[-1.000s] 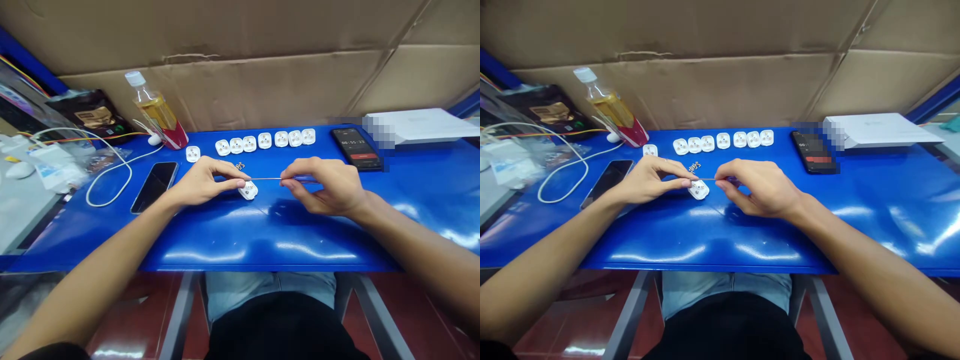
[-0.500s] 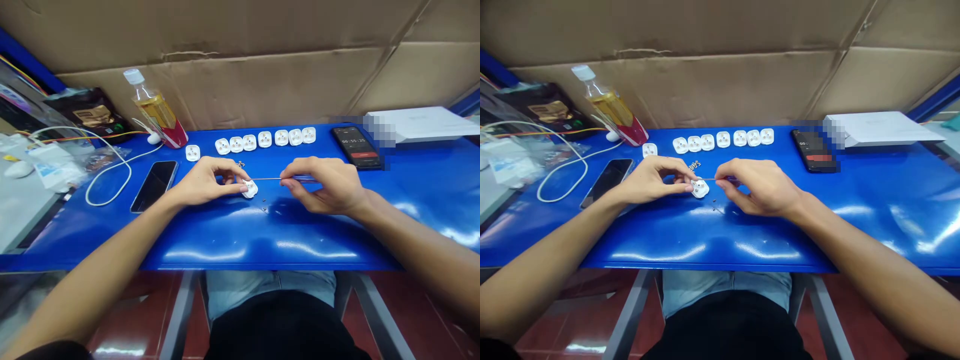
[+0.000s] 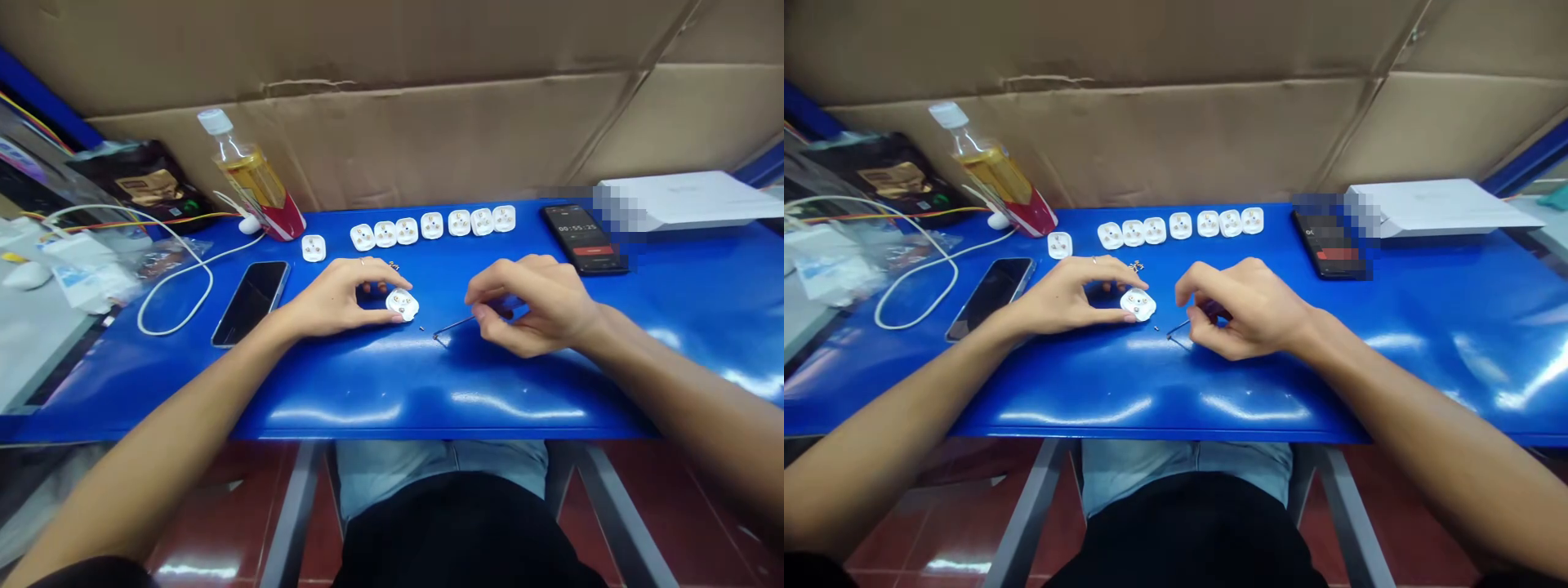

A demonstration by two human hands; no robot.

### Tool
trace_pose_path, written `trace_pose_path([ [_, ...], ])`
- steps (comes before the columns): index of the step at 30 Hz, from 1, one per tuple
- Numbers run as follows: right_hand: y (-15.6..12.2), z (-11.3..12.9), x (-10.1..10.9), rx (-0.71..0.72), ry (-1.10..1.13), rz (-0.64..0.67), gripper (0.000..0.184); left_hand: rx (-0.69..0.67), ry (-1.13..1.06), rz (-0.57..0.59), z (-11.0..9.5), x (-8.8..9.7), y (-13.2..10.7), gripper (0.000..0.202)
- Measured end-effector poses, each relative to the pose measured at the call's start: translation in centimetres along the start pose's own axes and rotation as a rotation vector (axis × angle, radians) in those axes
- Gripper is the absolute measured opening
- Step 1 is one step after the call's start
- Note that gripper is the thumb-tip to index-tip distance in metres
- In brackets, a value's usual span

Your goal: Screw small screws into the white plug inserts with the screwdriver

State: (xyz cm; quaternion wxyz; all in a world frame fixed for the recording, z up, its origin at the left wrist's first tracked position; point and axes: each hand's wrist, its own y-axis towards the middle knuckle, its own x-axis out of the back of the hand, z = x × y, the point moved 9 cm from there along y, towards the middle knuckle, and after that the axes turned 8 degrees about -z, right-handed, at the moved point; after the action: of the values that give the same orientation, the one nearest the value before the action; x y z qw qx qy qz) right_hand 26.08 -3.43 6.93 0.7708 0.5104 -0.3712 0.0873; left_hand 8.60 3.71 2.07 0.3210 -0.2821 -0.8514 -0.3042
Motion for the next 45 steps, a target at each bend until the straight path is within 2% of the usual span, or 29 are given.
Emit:
trace_pose_path([
  [7,0.0,-0.3,0.2,-0.026,-0.03,-0.004,0.018,-0.013,0.021,-0.012,-0.3,-0.1,0.0,0.045],
  [13,0.2,0.0,1.5,-0.01,-0.059,-0.182,0.014,-0.062,0.055,-0.076,-0.8,0.3,0.1,0.054],
  [17,0.0,0.2,1.9,-0.011,-0.113,-0.259,0.013,-0.112,-0.027,-0.137,-1.5,0.8,0.0,0.037],
  [27,0.0,0.2,1.5,-0.065,-0.135,-0.206,0.024,-0.163,-0.124,-0.151,-2.3,0.7,0.0,0.017],
  [34,-0.1,0.2,1.6,-0.049,-0.141,-0.214,0.023,-0.171,-0.113,-0.174,-2.4,0.8,0.0,0.016],
  [37,0.2,0.2,1.3,-0.031,-0.135,-0.213,0.017,-0.229,-0.03,-0.218,-2.8,1.1,-0.2,0.013],
  [40,0.4,0.1,1.0,-0.044,-0.098,-0.196,0.014,-0.286,0.155,-0.282,-3.2,1.3,-0.3,0.011],
  [43,0.6,0.0,0.7,-0.052,-0.09,-0.144,0.016,-0.339,0.293,-0.273,-3.6,0.9,-0.5,0.01],
  [45,0.6,0.3,0.1,-0.02,-0.103,-0.054,0.015,-0.378,0.342,-0.238,-4.0,0.4,-0.5,0.012],
])
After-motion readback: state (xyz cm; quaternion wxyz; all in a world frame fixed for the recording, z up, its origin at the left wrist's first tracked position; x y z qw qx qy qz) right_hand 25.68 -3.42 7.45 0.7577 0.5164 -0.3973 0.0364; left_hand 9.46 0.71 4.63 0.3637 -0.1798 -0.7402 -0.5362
